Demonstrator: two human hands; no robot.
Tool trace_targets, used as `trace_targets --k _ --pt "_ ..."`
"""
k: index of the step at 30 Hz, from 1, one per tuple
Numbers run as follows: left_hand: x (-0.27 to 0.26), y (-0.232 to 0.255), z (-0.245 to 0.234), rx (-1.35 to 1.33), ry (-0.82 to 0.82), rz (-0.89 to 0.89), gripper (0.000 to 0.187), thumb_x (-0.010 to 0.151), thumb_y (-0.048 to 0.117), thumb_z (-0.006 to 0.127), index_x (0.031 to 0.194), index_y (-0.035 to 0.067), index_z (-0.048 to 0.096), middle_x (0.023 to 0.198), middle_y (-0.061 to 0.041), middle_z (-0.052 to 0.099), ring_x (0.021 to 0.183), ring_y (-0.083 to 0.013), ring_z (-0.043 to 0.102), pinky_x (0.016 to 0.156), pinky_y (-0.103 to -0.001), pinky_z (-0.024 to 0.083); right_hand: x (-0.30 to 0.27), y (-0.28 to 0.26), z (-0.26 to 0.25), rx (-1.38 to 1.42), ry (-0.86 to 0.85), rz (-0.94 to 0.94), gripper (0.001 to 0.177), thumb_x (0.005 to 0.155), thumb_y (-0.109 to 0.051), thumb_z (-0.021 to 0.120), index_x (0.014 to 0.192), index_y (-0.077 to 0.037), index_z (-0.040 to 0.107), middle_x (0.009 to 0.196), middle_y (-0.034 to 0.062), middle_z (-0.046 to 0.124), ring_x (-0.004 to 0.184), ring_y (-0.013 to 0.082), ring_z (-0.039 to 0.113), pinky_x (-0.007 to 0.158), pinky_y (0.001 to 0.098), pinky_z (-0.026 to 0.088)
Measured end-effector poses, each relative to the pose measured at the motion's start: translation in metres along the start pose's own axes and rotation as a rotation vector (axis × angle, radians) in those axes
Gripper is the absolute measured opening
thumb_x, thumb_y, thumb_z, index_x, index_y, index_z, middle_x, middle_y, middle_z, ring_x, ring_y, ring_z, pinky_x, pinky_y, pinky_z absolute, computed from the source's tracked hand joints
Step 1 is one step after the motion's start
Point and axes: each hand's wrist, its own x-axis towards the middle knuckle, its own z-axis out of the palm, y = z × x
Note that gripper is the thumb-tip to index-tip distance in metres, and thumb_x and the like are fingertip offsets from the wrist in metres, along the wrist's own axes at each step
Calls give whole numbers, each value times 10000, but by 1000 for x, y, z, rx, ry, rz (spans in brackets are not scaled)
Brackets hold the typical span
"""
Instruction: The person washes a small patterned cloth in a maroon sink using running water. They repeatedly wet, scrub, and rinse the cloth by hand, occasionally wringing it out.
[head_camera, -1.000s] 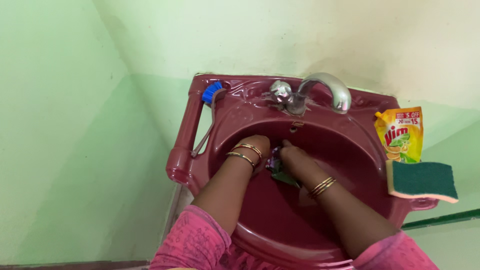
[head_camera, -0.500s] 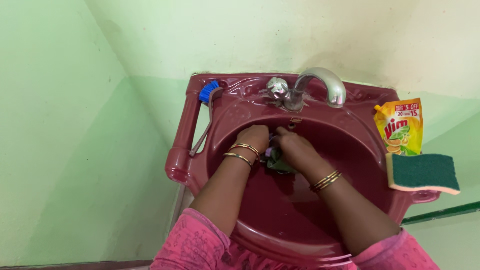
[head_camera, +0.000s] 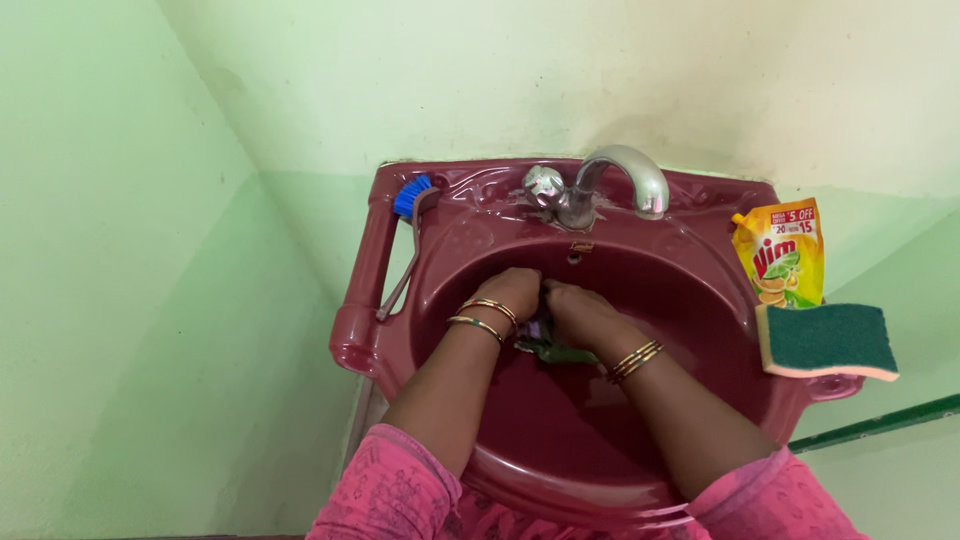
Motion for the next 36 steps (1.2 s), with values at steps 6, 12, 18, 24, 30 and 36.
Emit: trace_targets --k 6,12,18,24,30,36 --pt "-11 -1 -16 -7 48 -2 453 919 36 597 1368 87 574 1326 -194 648 1224 -372 635 992 -480 534 0 -4 3 83 181 -230 572 665 75 731 1221 -10 627 1297 194 634 1128 394 647 916 440 539" --pt "-1 -3 -4 19 75 11 438 947 26 546 1380 88 575 1301 -197 664 1194 -381 654 971 -489 551 15 0 17 -6 16 0 612 721 48 732 1316 -14 600 1269 211 659 1178 381 646 973 434 542" --pt "-12 10 -5 -53 14 -67 473 978 191 610 1420 49 521 1355 -220 634 1264 -391 615 1038 -485 509 6 -1 -10 -22 -127 347 444 874 -249 761 1255 -30 699 1163 213 734 1066 353 729 926 436 586" --pt "0 8 22 153 -245 -73 886 806 237 871 1518 80 367 1585 -194 351 1410 -384 460 1109 -502 464 2 0 -10 252 -224 271 720 782 -245 823 1406 -101 495 1190 219 673 1061 382 725 911 444 612" --pt "41 -10 57 164 -177 -134 892 726 109 920 1488 100 456 1573 -167 403 1359 -392 528 1065 -488 519 24 31 44 176 85 42 533 838 -136 769 1353 -101 638 1299 252 607 1137 397 653 963 422 553" --pt "27 -5 47 258 -403 -56 491 724 135 879 1194 83 747 1206 -153 755 1112 -307 736 948 -460 586 12 7 7 7 -326 155 425 760 -169 845 1157 -69 731 1113 166 766 989 286 771 825 390 634"
